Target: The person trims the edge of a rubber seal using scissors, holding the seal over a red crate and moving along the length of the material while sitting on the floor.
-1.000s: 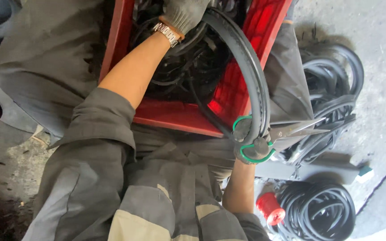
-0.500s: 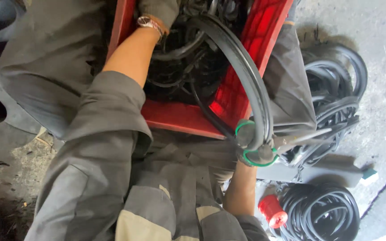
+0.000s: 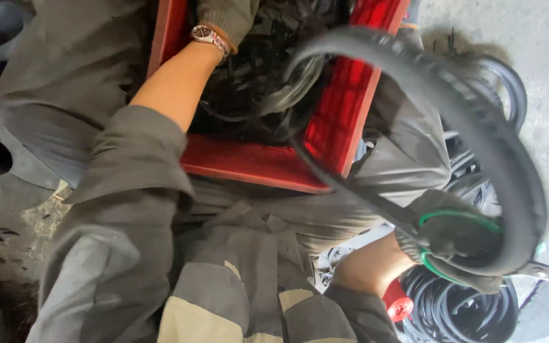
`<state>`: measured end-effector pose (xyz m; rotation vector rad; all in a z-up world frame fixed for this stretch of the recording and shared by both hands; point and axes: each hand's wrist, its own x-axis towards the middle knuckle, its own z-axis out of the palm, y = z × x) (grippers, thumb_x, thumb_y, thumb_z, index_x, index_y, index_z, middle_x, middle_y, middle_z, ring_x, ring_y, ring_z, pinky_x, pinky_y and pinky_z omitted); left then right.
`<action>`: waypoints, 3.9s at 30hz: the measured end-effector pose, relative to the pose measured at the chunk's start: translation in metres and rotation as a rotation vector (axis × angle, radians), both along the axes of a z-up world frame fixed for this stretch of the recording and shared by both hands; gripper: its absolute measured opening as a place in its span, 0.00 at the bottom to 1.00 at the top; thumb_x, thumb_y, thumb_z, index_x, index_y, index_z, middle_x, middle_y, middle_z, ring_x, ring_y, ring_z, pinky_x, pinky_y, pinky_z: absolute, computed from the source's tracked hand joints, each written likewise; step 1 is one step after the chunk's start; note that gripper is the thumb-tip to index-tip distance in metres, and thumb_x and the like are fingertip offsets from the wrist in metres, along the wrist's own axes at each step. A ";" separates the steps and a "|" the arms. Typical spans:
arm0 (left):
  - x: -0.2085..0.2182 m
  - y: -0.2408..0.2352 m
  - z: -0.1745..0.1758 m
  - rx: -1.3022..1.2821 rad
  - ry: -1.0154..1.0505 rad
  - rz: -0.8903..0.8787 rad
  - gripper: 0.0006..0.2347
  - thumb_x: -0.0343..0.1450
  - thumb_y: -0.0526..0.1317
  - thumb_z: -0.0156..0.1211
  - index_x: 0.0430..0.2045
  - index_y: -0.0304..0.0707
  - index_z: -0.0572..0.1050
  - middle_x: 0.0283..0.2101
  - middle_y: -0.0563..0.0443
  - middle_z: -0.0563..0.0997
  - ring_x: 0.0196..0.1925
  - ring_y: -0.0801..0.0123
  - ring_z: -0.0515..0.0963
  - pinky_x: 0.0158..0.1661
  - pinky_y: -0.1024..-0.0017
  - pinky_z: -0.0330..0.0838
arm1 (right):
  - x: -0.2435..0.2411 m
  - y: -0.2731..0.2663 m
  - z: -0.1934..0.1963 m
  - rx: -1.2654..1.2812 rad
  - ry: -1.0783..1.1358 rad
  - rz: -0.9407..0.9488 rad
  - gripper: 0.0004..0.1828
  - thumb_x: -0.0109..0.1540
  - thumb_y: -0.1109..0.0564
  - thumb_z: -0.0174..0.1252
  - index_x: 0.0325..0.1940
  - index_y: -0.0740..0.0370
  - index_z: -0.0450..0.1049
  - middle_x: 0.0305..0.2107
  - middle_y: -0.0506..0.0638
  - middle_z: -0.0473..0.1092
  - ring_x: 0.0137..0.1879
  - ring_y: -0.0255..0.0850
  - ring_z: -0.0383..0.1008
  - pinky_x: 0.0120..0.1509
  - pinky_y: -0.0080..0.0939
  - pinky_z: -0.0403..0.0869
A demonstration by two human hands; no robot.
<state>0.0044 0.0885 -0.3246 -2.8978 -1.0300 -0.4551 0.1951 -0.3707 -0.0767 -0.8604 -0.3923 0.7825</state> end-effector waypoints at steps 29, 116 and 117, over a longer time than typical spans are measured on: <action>-0.010 -0.127 0.191 -0.975 0.544 -0.115 0.31 0.70 0.68 0.52 0.38 0.33 0.81 0.39 0.31 0.81 0.43 0.45 0.81 0.45 0.54 0.74 | -0.038 0.053 -0.004 0.000 0.001 0.066 0.13 0.59 0.62 0.62 0.47 0.67 0.73 0.36 0.52 0.75 0.39 0.39 0.75 0.45 0.39 0.72; 0.047 -0.182 0.109 -1.572 -1.239 0.224 0.22 0.80 0.53 0.40 0.38 0.30 0.76 0.26 0.44 0.82 0.21 0.69 0.83 0.22 0.72 0.82 | -0.135 0.107 0.058 -1.245 -1.061 0.333 0.16 0.60 0.53 0.72 0.45 0.64 0.77 0.21 0.51 0.68 0.25 0.35 0.66 0.31 0.37 0.69; 0.045 -0.183 0.104 -1.518 -1.200 0.214 0.22 0.80 0.53 0.39 0.37 0.32 0.75 0.26 0.46 0.82 0.21 0.71 0.83 0.22 0.74 0.82 | -0.135 0.106 0.057 -1.239 -1.086 0.335 0.16 0.60 0.53 0.73 0.43 0.64 0.77 0.21 0.51 0.68 0.25 0.35 0.66 0.31 0.37 0.69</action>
